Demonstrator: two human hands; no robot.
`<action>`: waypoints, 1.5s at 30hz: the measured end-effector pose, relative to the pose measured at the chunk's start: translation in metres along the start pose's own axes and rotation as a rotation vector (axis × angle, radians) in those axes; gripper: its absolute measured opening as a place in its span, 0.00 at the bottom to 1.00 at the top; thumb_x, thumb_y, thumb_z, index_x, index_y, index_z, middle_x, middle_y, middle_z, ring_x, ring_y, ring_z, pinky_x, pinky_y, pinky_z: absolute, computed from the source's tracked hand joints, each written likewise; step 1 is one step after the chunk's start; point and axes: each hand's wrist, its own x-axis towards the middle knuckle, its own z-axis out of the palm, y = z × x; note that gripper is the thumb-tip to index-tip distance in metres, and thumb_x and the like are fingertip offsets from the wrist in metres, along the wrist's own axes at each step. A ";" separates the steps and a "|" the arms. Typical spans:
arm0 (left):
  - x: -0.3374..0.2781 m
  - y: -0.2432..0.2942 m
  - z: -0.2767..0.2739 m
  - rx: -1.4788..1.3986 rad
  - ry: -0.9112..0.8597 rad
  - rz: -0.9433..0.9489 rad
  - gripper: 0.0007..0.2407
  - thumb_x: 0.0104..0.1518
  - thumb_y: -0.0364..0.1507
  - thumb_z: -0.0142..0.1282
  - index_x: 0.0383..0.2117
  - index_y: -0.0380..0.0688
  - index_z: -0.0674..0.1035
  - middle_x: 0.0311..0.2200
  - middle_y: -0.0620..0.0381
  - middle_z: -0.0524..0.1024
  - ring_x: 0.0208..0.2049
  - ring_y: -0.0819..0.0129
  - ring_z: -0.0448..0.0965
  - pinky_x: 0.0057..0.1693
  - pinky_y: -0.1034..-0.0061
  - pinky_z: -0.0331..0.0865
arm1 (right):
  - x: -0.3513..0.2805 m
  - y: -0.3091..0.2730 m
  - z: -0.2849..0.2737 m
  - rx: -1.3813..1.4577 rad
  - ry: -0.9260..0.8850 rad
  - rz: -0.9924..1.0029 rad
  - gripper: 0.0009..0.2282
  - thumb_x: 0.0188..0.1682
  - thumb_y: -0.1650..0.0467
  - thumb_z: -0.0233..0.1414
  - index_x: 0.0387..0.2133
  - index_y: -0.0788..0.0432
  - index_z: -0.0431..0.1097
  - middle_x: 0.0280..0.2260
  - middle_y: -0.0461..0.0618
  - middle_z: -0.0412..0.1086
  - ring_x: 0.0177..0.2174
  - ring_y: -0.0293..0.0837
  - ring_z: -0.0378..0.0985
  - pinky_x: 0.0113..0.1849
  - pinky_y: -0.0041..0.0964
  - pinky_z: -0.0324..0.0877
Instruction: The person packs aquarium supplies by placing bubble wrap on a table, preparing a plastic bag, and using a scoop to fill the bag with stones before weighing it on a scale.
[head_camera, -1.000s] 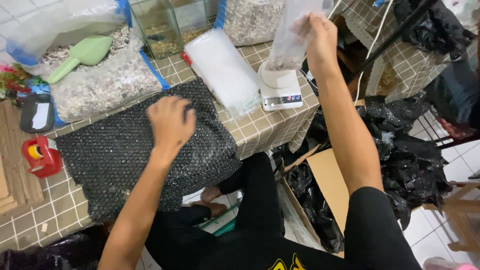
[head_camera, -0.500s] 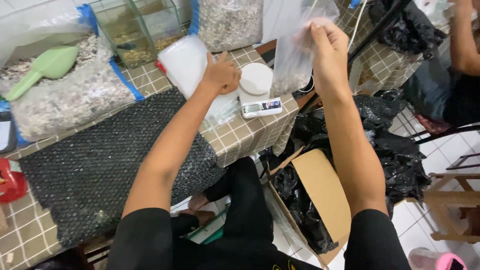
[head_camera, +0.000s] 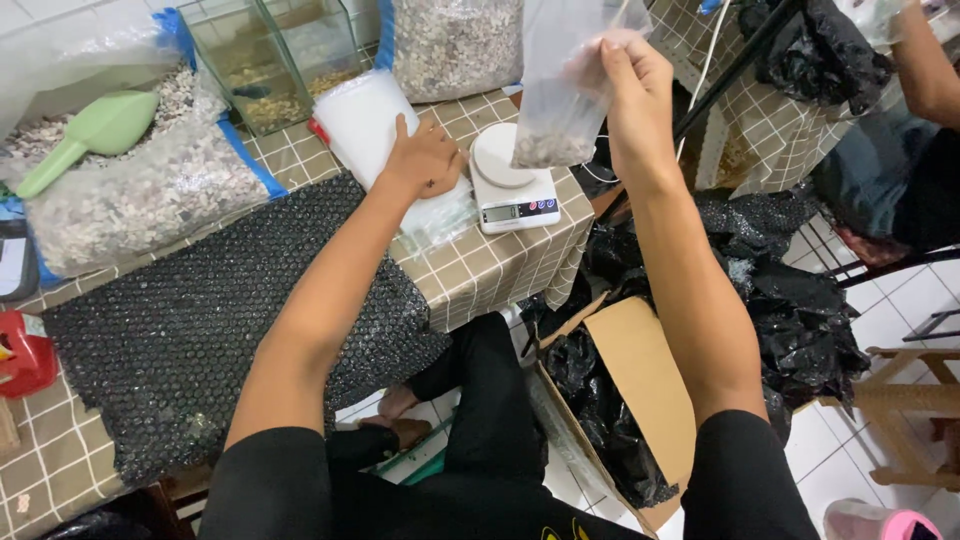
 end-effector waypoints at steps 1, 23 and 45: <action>-0.008 0.005 -0.013 -0.064 -0.027 -0.005 0.24 0.68 0.41 0.28 0.35 0.43 0.84 0.45 0.43 0.76 0.59 0.48 0.64 0.62 0.26 0.45 | 0.000 -0.001 0.001 -0.038 -0.012 0.006 0.10 0.61 0.69 0.43 0.32 0.53 0.71 0.33 0.43 0.74 0.35 0.35 0.75 0.43 0.30 0.71; -0.292 -0.076 0.003 -0.436 0.675 -0.505 0.13 0.69 0.31 0.42 0.51 0.40 0.76 0.42 0.42 0.72 0.43 0.45 0.75 0.53 0.54 0.66 | 0.034 0.098 0.038 0.358 0.162 0.156 0.10 0.55 0.71 0.46 0.26 0.59 0.71 0.27 0.51 0.75 0.30 0.43 0.79 0.39 0.34 0.74; -0.296 -0.076 0.022 -0.249 0.460 -0.566 0.14 0.70 0.33 0.45 0.53 0.41 0.79 0.44 0.44 0.76 0.45 0.43 0.74 0.51 0.50 0.66 | 0.024 0.147 0.039 -0.107 0.220 0.061 0.13 0.54 0.66 0.47 0.43 0.58 0.78 0.47 0.50 0.78 0.49 0.46 0.75 0.55 0.46 0.64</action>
